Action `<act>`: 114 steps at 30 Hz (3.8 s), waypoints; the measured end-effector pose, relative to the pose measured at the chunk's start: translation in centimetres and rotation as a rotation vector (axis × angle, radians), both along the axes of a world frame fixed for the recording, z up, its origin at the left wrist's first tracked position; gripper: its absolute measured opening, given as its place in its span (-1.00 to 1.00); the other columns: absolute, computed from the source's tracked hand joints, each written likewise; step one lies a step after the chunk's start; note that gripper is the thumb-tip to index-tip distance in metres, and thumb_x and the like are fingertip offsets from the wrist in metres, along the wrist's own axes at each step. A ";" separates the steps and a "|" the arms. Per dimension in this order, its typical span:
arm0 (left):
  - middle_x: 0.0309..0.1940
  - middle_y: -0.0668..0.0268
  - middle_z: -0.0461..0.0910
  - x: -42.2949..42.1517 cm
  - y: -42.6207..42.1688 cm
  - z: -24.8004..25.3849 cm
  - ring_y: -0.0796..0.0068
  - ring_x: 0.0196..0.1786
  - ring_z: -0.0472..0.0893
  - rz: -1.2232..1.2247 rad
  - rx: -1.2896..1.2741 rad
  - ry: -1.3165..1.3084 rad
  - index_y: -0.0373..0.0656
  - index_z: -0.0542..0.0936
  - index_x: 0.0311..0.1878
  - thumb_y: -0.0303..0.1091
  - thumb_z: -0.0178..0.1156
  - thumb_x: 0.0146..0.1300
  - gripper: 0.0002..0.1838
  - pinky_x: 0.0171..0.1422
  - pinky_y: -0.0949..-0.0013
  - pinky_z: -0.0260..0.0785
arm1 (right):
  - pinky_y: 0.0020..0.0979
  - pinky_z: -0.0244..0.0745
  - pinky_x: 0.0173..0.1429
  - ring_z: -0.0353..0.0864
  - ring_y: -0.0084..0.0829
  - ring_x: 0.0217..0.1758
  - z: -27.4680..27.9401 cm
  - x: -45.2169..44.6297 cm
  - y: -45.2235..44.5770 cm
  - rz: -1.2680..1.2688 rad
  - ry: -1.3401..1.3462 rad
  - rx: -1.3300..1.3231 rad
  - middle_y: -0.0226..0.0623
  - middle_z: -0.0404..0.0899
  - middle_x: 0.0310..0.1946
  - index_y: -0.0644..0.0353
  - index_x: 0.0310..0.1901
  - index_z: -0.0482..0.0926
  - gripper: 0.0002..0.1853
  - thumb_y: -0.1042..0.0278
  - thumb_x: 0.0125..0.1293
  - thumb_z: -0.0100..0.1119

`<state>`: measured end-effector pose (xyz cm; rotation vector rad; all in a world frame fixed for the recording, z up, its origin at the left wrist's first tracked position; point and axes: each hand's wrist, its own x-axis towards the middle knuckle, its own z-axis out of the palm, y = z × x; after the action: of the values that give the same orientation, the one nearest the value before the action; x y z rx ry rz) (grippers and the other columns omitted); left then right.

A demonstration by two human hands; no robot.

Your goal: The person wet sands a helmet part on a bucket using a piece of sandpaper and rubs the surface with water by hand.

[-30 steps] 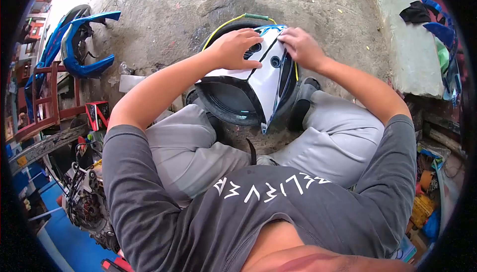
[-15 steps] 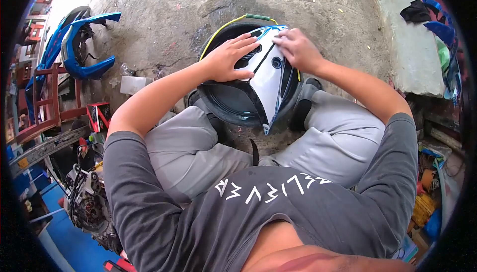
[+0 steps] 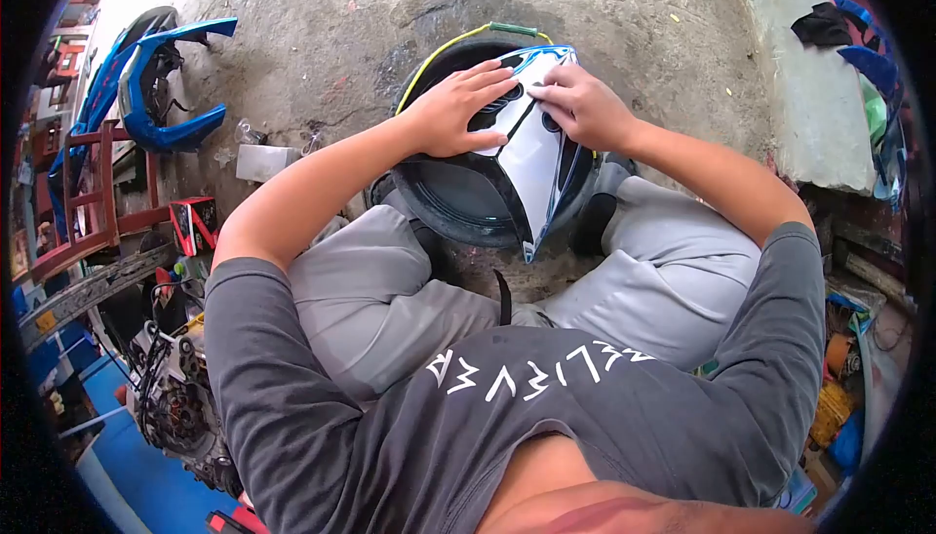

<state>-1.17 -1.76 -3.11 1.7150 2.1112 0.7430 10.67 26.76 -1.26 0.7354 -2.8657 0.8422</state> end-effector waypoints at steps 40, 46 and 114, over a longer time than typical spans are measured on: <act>0.75 -0.05 0.30 0.0 -0.1 -0.3 -0.10 0.85 0.15 0.004 0.014 0.008 -0.22 0.35 0.74 0.17 0.38 0.44 -0.03 0.87 -0.15 0.04 | -0.08 0.61 0.38 0.68 -0.07 0.24 1.0 0.5 -1.2 0.147 0.072 0.120 -0.16 0.71 0.11 0.18 0.17 0.75 -0.69 0.30 0.47 0.40; 0.75 -0.06 0.30 -0.1 0.0 -0.1 -0.10 0.84 0.15 -0.001 0.012 0.001 -0.22 0.34 0.75 0.17 0.37 0.45 -0.03 0.87 -0.15 0.04 | -0.06 0.59 0.41 0.66 -0.02 0.27 1.0 -0.4 0.5 -0.014 -0.008 0.061 -0.12 0.70 0.12 0.22 0.16 0.79 -0.70 0.34 0.47 0.42; 0.75 -0.05 0.30 -0.1 0.0 0.2 -0.12 0.84 0.15 0.002 -0.005 -0.007 -0.23 0.35 0.74 0.16 0.36 0.47 -0.05 0.87 -0.14 0.03 | 0.00 0.43 0.67 0.49 0.05 0.57 -1.2 -2.3 3.1 -0.247 -0.067 0.277 -0.01 0.63 0.41 0.18 0.40 0.72 -0.51 0.23 0.50 0.30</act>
<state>-1.23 -1.73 -2.93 1.7048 2.1088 0.7428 8.34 29.86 -2.50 0.3638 -3.0833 0.4532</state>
